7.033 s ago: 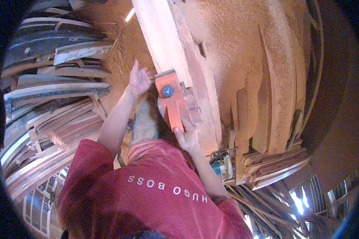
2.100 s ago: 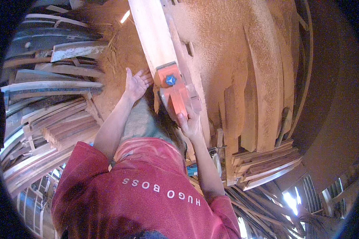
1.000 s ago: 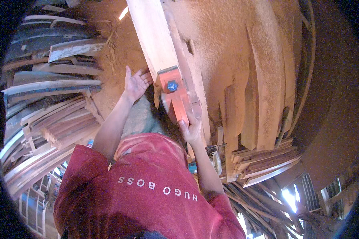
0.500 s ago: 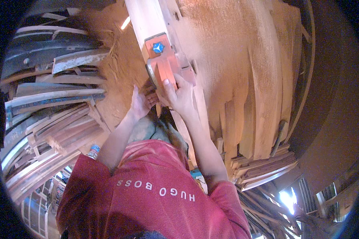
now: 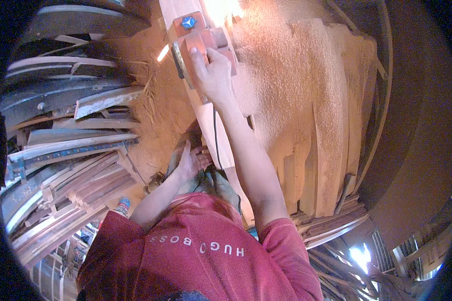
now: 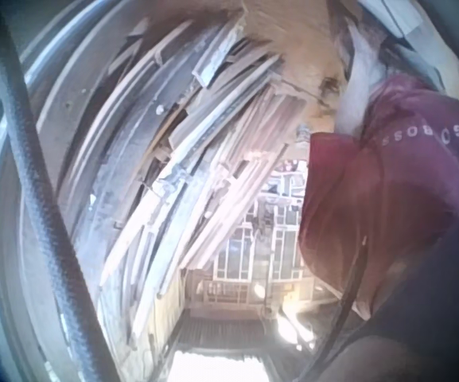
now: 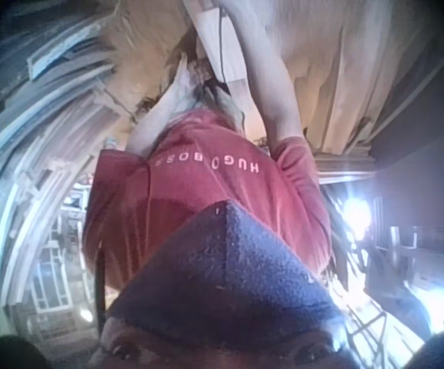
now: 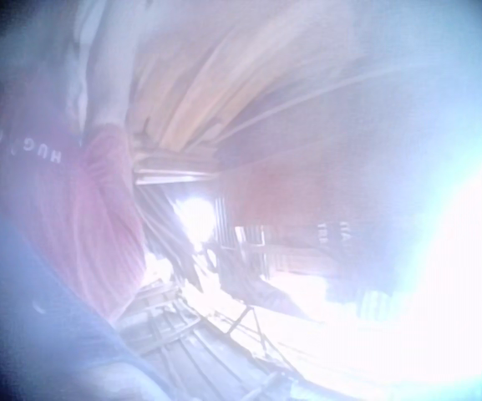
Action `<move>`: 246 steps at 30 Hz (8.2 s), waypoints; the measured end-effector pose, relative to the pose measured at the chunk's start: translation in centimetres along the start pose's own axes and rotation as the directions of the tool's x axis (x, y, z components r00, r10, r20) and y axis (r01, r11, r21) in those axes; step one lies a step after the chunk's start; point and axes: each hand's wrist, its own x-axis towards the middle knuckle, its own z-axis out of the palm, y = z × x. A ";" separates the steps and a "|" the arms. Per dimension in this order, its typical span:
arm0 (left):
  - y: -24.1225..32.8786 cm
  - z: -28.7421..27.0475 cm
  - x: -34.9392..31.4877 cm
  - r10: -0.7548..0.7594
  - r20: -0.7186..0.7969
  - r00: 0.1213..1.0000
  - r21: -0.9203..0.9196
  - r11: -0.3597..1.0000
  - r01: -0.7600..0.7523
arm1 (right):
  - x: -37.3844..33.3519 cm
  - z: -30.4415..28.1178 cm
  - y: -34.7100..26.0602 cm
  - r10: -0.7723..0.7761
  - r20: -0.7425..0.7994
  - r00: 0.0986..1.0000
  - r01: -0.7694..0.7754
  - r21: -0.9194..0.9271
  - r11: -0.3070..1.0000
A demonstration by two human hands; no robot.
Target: The person cuts a wooden board using a circular saw and then uses an electric planer to smooth the surface of the wood.
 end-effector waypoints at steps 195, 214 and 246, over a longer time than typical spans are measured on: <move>-6.8 -3.8 -0.3 0.424 0.131 0.896 0.248 0.861 -0.444 | -48.8 -15.9 15.7 0.342 0.176 0.923 -0.357 0.064 0.932; -6.3 -3.4 -0.3 0.369 0.169 0.914 0.146 0.908 -0.393 | -37.7 -13.0 11.3 0.247 0.090 0.965 -0.238 -0.099 0.966; -0.5 0.6 0.3 0.564 0.207 0.800 0.624 0.553 -0.552 | -7.5 -3.4 1.9 -0.084 -0.047 0.995 0.081 -0.057 0.995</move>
